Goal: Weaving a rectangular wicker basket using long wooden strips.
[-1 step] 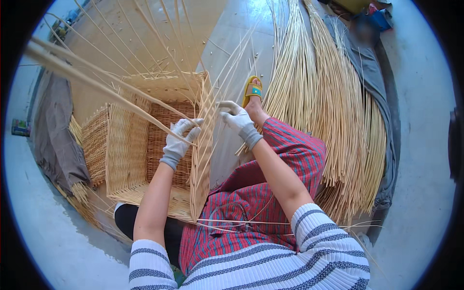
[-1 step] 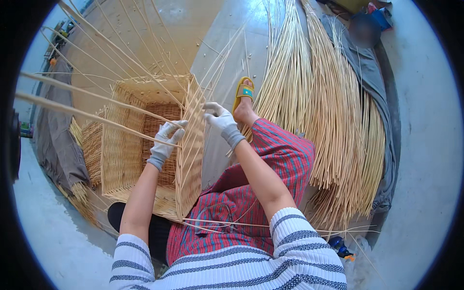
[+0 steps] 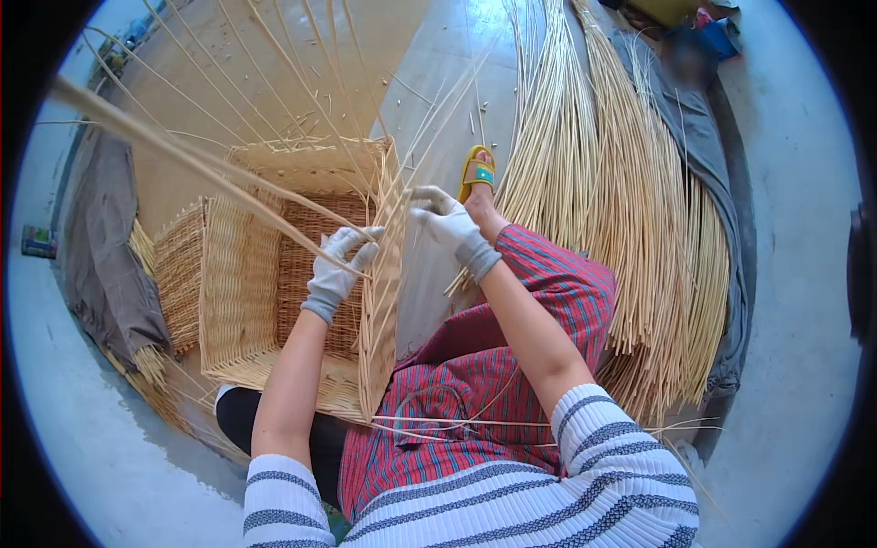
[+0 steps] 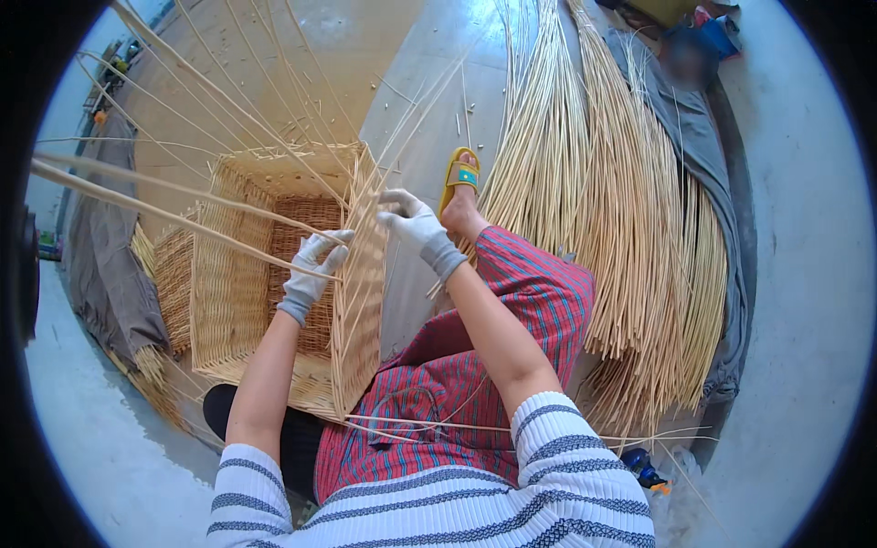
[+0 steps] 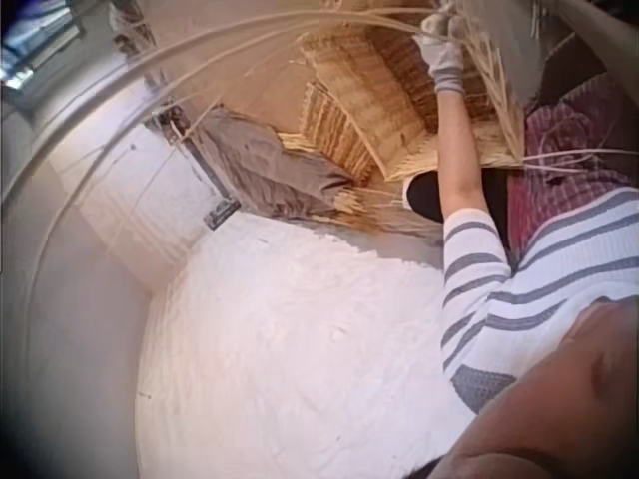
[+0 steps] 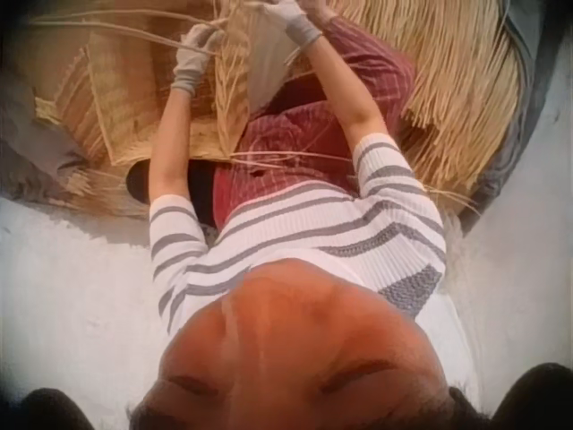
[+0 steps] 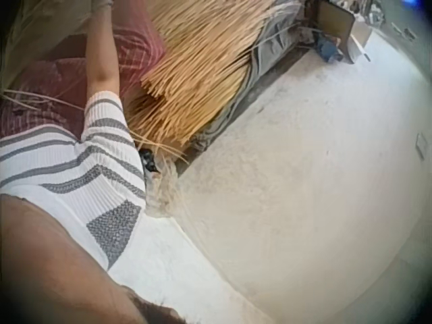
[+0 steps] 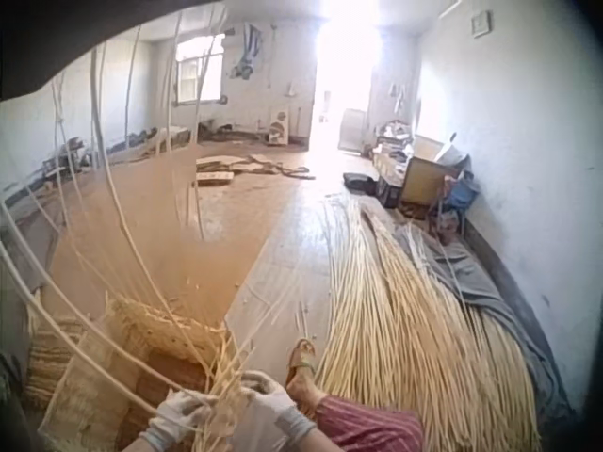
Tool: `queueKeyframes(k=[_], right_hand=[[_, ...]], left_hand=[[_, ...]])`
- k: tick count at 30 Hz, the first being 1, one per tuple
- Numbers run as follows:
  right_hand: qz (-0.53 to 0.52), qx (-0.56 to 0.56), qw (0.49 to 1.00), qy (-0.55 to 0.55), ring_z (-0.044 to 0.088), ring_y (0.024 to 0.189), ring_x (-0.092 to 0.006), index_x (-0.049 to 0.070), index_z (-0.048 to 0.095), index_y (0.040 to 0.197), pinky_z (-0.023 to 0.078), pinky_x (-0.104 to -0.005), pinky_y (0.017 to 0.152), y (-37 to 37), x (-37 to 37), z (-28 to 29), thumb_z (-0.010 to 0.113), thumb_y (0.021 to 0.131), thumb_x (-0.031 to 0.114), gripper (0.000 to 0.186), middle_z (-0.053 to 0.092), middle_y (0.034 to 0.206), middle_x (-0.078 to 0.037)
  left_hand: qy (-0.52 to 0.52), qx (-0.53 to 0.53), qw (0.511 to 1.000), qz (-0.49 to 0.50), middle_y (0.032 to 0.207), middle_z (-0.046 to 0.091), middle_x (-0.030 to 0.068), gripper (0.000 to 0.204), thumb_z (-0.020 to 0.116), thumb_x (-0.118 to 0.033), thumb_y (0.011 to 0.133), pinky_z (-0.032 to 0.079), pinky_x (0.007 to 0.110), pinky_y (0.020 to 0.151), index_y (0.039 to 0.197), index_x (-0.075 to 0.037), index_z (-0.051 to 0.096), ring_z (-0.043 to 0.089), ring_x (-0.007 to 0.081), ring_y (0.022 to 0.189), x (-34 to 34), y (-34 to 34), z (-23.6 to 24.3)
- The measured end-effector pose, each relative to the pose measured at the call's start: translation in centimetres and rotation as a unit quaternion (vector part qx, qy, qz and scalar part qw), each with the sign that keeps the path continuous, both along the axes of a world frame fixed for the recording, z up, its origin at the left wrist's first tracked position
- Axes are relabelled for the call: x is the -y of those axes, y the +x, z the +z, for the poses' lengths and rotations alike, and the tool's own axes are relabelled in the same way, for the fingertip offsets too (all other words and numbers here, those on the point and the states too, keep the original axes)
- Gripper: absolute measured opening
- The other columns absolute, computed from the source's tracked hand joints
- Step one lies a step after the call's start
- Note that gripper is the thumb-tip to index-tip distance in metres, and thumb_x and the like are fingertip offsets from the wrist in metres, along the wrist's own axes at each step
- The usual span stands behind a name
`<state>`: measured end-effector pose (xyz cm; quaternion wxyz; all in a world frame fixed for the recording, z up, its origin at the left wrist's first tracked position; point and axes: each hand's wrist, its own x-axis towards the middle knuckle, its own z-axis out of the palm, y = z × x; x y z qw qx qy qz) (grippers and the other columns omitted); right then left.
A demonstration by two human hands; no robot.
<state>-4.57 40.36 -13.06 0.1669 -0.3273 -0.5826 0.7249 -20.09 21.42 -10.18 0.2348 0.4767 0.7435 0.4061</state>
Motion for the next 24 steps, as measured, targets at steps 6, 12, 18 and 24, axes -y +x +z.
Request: queueKeyframes(k=[6,12,18,24], right_hand=[[-0.017,-0.166,0.87,0.463,0.062,0.101,-0.0205,0.017,0.051,0.141,0.048,-0.0341,0.09,-4.3,2.2,8.9,0.072,0.078,0.003,0.068,0.063,0.111,-0.003],[0.075,-0.029,0.773,0.63,0.063,0.108,-0.0294,0.021,0.061,0.136,0.045,-0.043,0.101,-6.6,-0.6,11.5,0.076,0.074,0.012,0.064,0.062,0.127,-0.013],[-0.083,-0.023,0.986,0.144,0.065,0.095,-0.0181,0.0,0.06,0.118,0.056,-0.0313,0.076,-5.0,-10.5,1.8,0.079,0.079,0.021,0.048,0.065,0.116,-0.012],[-0.06,0.02,0.984,-0.169,0.057,0.06,-0.016,0.003,0.064,0.112,0.053,-0.0321,0.061,-7.6,2.8,-0.3,0.081,0.081,0.035,0.048,0.066,0.085,-0.003]], left_hand=[[0.077,-0.115,0.99,0.001,0.116,0.066,0.0082,0.032,0.062,-0.034,0.097,0.038,0.042,0.104,0.123,-0.019,0.069,0.058,0.0254,0.113,-0.1,0.5,-1.7],[0.072,-0.158,0.985,0.011,0.137,0.053,0.015,0.052,0.067,-0.004,0.085,0.038,0.047,0.109,0.134,-0.02,0.061,0.05,0.0376,0.125,-0.9,0.2,1.0],[-0.022,-0.091,0.988,-0.123,0.151,0.045,0.0122,0.051,0.053,-0.049,0.098,0.023,0.045,0.119,0.138,-0.018,0.059,0.035,0.0324,0.143,-1.7,-1.7,-0.1],[-0.045,0.038,0.995,-0.085,0.142,0.053,0.0103,0.057,0.074,-0.04,0.088,0.036,0.038,0.113,0.138,-0.017,0.057,0.046,0.0258,0.135,0.5,-1.3,1.0]])
